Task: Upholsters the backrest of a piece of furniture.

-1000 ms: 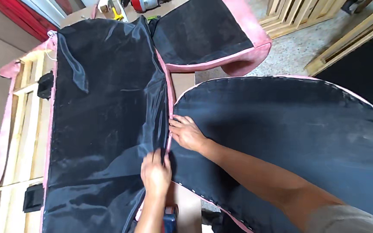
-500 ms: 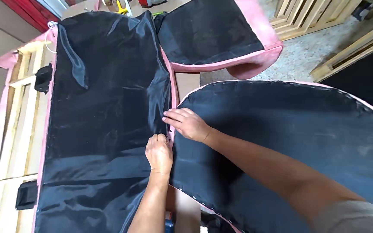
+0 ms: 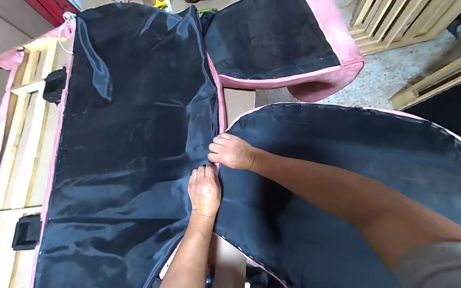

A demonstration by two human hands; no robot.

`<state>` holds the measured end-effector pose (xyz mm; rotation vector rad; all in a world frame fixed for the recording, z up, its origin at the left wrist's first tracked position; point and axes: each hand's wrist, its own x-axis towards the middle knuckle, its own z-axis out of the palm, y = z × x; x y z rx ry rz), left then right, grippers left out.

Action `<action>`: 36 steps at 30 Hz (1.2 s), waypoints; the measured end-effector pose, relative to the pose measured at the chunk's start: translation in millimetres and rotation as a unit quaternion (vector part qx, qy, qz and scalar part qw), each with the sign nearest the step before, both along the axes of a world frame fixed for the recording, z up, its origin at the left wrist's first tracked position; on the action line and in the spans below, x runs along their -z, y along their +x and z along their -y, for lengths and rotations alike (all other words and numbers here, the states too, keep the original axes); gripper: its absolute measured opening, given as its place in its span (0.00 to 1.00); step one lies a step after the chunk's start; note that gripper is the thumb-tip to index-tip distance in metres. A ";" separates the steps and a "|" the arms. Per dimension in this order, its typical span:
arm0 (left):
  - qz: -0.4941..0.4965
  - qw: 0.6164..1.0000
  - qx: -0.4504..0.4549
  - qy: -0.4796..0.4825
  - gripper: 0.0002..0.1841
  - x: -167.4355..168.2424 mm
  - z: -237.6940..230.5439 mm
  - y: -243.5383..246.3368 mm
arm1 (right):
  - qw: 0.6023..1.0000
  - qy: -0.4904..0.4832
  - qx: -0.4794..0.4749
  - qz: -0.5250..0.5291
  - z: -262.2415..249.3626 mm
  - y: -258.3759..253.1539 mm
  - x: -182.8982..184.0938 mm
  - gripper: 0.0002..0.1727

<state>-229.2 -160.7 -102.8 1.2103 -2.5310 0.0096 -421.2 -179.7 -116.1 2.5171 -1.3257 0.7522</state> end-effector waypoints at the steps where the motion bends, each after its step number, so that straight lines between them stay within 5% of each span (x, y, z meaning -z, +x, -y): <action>1: -0.010 1.000 0.004 -0.002 0.12 -0.2 0.6 -1.2 | 1.000 -0.001 0.000 -0.001 -2.0 -0.9 1.8 0.11; 16: 0.019 0.999 0.026 0.013 0.21 10.4 -12.3 4.6 | 0.981 0.122 0.130 0.074 -66.8 16.1 30.4 0.25; 24: 0.056 0.998 0.035 0.024 0.25 26.4 -18.3 14.9 | 0.976 0.176 0.119 0.042 -74.1 17.3 29.9 0.33; 36: 0.119 0.988 0.047 0.091 0.26 6.4 -15.9 15.1 | 0.971 0.194 0.128 0.049 -75.0 15.9 25.5 0.32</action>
